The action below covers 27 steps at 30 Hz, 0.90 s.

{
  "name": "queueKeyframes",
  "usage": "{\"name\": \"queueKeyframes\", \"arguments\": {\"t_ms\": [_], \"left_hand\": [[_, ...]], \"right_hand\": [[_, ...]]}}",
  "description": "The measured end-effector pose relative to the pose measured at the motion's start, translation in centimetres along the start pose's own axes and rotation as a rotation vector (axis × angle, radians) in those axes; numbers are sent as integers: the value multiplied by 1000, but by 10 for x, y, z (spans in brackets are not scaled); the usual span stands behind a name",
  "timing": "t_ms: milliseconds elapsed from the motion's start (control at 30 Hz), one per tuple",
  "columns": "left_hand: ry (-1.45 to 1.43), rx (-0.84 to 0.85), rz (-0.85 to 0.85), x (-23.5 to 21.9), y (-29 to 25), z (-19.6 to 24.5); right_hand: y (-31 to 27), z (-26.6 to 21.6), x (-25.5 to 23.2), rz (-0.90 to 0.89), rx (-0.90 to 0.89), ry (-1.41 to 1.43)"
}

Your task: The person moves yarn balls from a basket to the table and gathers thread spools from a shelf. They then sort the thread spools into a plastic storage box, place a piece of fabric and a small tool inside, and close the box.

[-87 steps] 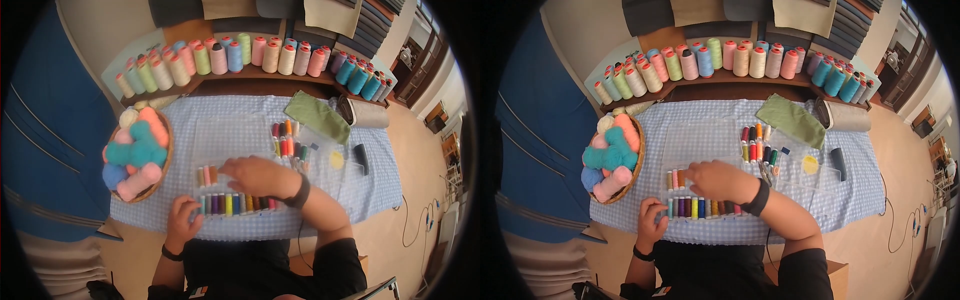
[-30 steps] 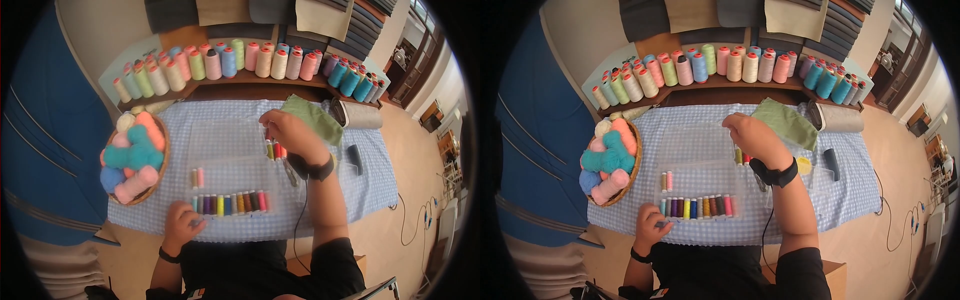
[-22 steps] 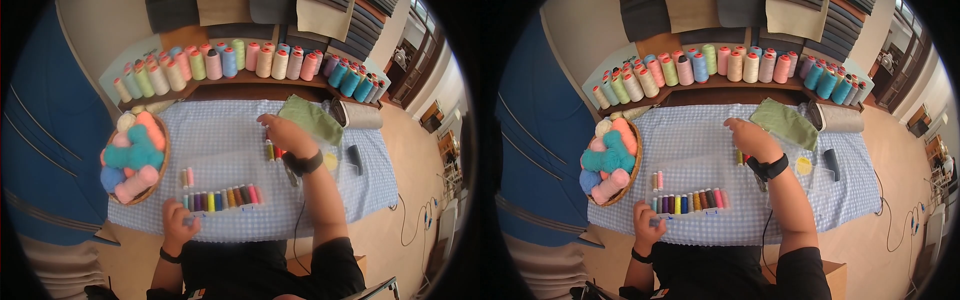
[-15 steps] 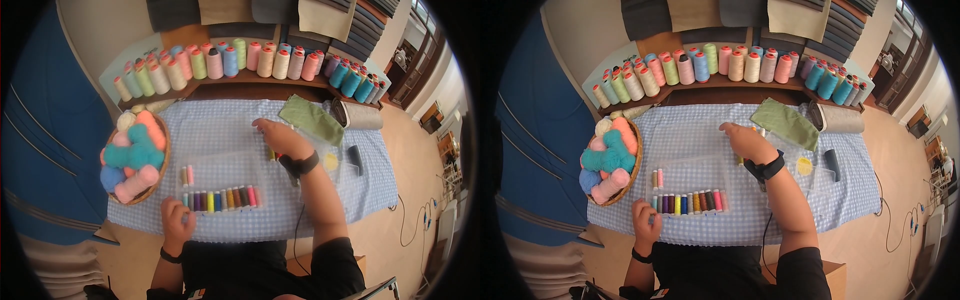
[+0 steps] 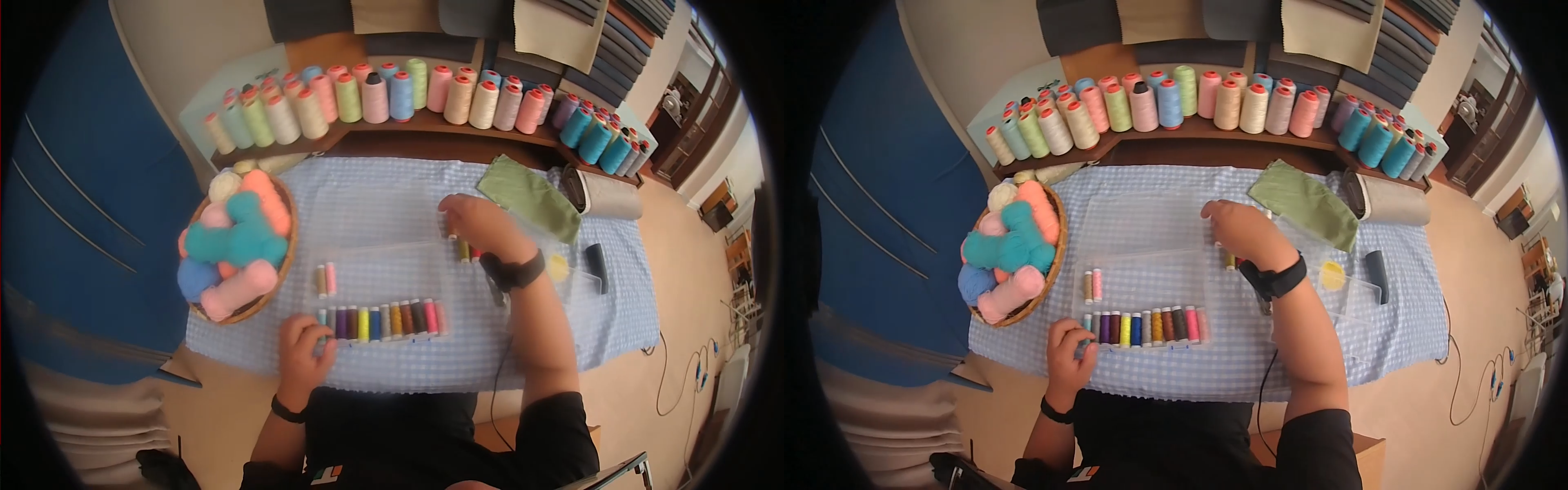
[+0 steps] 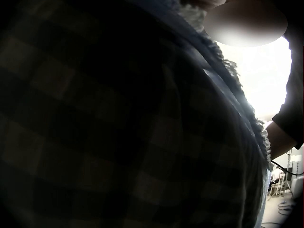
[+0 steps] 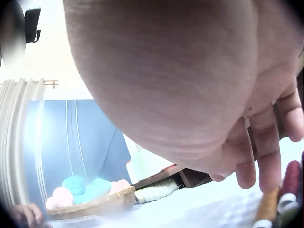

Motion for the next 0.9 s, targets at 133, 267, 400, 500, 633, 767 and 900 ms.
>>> {"name": "queueKeyframes", "arguments": {"t_ms": [133, 267, 400, 500, 633, 767, 900], "left_hand": [[-22, -24, -16, 1, -1, -1], [-37, -39, 2, -1, 1, 0], [-36, -18, -3, -1, 3, 1], [-38, -12, 3, -1, 2, 1], [-48, 4, 3, -1, 4, 1], [-44, 5, 0, 0, 4, 1], [-34, 6, -2, 1, 4, 1]], "right_hand": [[-13, -30, -21, 30, -34, 65], [-26, -58, -17, 58, -221, 89], [-43, -92, 3, 13, -405, 19], [-59, -108, 30, -97, -500, 3], [-67, -106, 42, -254, -426, 16], [-65, -95, 46, -222, -341, -164], [-65, -90, 54, -239, -293, -236]]}}
Point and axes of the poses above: each hand's wrist, its own y-axis towards the middle knuckle, its own x-axis out of the palm, z = x × y, the point moved 8 cm from there along y, towards the middle knuckle, and after that the axes turned 11 degrees about x, right-handed, at the moved point
